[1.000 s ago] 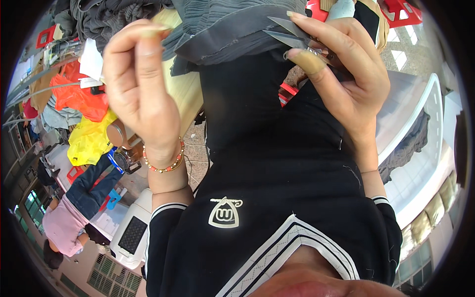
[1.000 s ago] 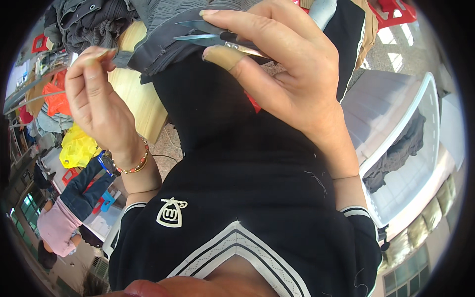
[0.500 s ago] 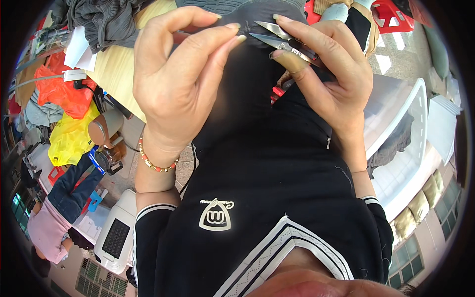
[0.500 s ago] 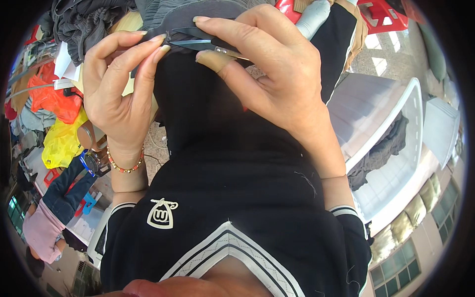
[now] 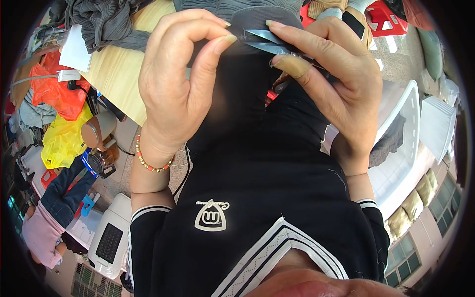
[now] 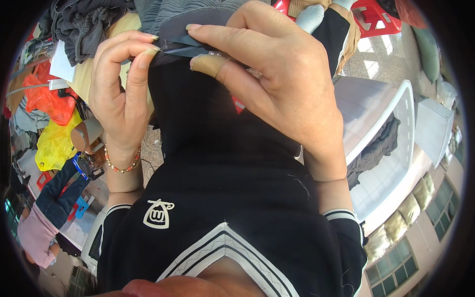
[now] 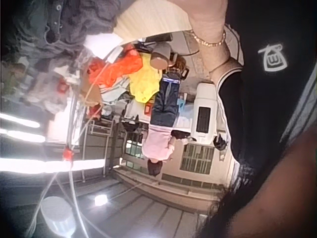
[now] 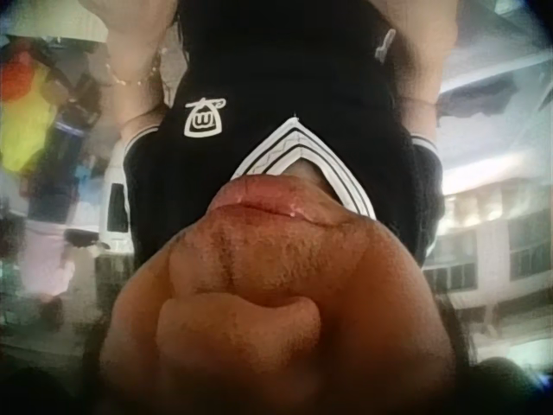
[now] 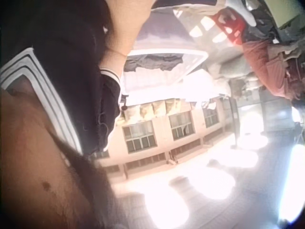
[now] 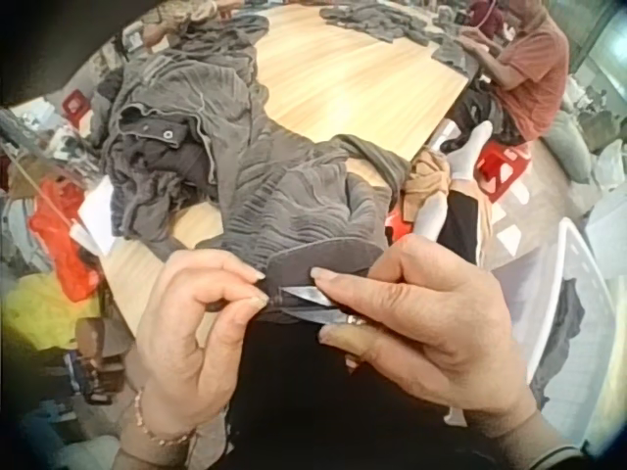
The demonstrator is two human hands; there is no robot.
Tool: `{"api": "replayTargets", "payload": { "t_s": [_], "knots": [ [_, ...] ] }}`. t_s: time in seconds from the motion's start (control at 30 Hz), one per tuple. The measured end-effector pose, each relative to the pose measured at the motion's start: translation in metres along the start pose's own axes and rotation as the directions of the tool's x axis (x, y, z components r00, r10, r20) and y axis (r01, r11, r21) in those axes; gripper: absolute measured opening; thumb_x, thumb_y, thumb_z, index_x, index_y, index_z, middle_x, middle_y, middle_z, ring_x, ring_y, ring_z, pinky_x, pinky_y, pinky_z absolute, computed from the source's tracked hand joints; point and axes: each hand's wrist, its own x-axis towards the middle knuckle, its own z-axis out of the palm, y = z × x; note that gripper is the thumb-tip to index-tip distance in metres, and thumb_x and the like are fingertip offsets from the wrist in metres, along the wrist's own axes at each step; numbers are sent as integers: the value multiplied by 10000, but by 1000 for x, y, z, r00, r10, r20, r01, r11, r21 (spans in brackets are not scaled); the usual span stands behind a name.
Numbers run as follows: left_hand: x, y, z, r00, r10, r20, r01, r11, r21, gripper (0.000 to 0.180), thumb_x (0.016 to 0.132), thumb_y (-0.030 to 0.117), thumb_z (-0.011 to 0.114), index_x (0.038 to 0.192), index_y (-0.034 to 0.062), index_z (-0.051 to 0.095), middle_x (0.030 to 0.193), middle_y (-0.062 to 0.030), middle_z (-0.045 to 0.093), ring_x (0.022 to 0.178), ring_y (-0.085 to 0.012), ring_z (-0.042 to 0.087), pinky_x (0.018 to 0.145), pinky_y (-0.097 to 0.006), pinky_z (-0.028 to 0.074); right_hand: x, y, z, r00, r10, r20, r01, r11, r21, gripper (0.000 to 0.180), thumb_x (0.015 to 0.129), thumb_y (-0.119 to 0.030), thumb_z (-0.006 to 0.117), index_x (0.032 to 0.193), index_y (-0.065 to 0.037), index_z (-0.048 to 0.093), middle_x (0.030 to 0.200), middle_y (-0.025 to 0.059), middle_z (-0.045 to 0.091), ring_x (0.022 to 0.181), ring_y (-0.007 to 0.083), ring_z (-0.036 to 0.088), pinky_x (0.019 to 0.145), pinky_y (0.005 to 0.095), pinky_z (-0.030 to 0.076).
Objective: The recorder is using small scissors to trim loose threads and excess fabric from clothing items on a workshop table.
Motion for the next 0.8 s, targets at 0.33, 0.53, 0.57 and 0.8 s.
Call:
{"api": "replayTargets", "payload": {
  "t_s": [0.33, 0.53, 0.57, 0.8],
  "knots": [
    [-4, 5, -1, 999, -35, 37, 32, 996, 86, 59, 921, 1, 648, 979, -3, 645, 1028, -124, 684, 959, -227, 636, 890, -313, 483, 8, -5, -8, 998, -32, 52, 37, 996, -82, 340, 735, -46, 775, 1071, -2, 757, 751, 24, 515, 713, 133, 484, 623, 262, 360],
    [-5, 4, -2, 999, -31, 34, 27, 995, 93, 60, 917, 3, 653, 977, -4, 650, 1032, -123, 687, 956, -225, 638, 888, -311, 484, 8, -4, -7, 996, -63, 60, 69, 993, -94, 339, 722, -60, 773, 1056, -6, 762, 742, 26, 517, 724, 146, 488, 641, 275, 360],
    [-5, 5, -2, 999, -36, 36, 32, 995, 96, 61, 917, 3, 653, 977, -5, 652, 1034, -124, 687, 956, -225, 639, 888, -310, 484, 9, -4, -6, 996, -63, 66, 70, 992, -104, 334, 722, -59, 771, 1051, -5, 763, 744, 26, 520, 725, 146, 490, 641, 273, 360],
    [-5, 2, -2, 999, -24, 47, 21, 997, 78, 66, 917, 5, 654, 981, -6, 657, 1041, -124, 688, 964, -224, 641, 888, -306, 484, 17, -22, -15, 968, 220, 122, -216, 975, -44, 365, 746, -35, 825, 1100, -21, 742, 742, 59, 559, 625, 159, 526, 548, 278, 388]
  ]
}}
